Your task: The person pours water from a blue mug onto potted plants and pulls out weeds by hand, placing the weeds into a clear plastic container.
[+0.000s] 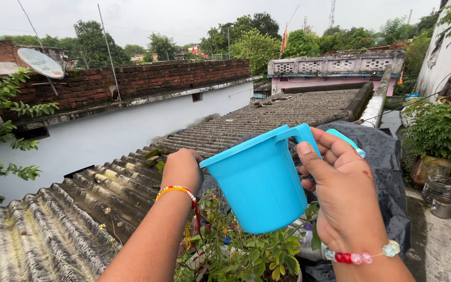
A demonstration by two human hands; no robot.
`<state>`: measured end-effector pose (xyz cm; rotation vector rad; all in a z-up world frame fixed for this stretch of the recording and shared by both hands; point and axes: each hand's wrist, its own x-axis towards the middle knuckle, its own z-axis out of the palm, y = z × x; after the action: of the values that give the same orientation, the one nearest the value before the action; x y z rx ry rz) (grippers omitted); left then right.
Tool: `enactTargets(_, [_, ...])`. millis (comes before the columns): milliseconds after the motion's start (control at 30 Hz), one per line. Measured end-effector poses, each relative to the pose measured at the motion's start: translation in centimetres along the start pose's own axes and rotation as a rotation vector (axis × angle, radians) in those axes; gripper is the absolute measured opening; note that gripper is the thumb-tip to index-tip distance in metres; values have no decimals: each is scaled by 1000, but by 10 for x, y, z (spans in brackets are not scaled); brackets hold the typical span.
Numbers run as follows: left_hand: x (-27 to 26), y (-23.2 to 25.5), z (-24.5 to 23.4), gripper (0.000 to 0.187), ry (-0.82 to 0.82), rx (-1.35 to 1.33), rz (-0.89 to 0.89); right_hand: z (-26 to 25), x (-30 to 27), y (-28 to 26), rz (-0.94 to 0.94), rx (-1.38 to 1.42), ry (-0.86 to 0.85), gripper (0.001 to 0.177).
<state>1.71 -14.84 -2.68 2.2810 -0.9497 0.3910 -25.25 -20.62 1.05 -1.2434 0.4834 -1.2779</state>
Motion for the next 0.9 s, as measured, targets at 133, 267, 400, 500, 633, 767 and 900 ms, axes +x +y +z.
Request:
enactTargets(133, [-13,4,-13,19,112,-31,0,0,-4,-1,-11,37,-28,46])
enactTargets(267, [-25,1,-21,23,126,23,-33,3,-5,2,-13,39,-57,46])
enactTargets(400, [-43,-12,-21,34,34,16,-150,8,-8,4,19,2,-67,46])
enactTargets(500, [-57,-22,-22,36,27,-29,-234,13,-9,4,23,34,-111,46])
enactTargets(633, [-83,-32,-30,42,40,-155,-311,25,-15,5,9,-42,-187,47])
enactTargets(767, [-125,-42,-35,55,82,-255,-417,37,-24,1,69,-141,-311,47])
enactTargets(900, [-161,-68,-39,43,115,-333,-535,53,-34,0,76,-185,-500,45])
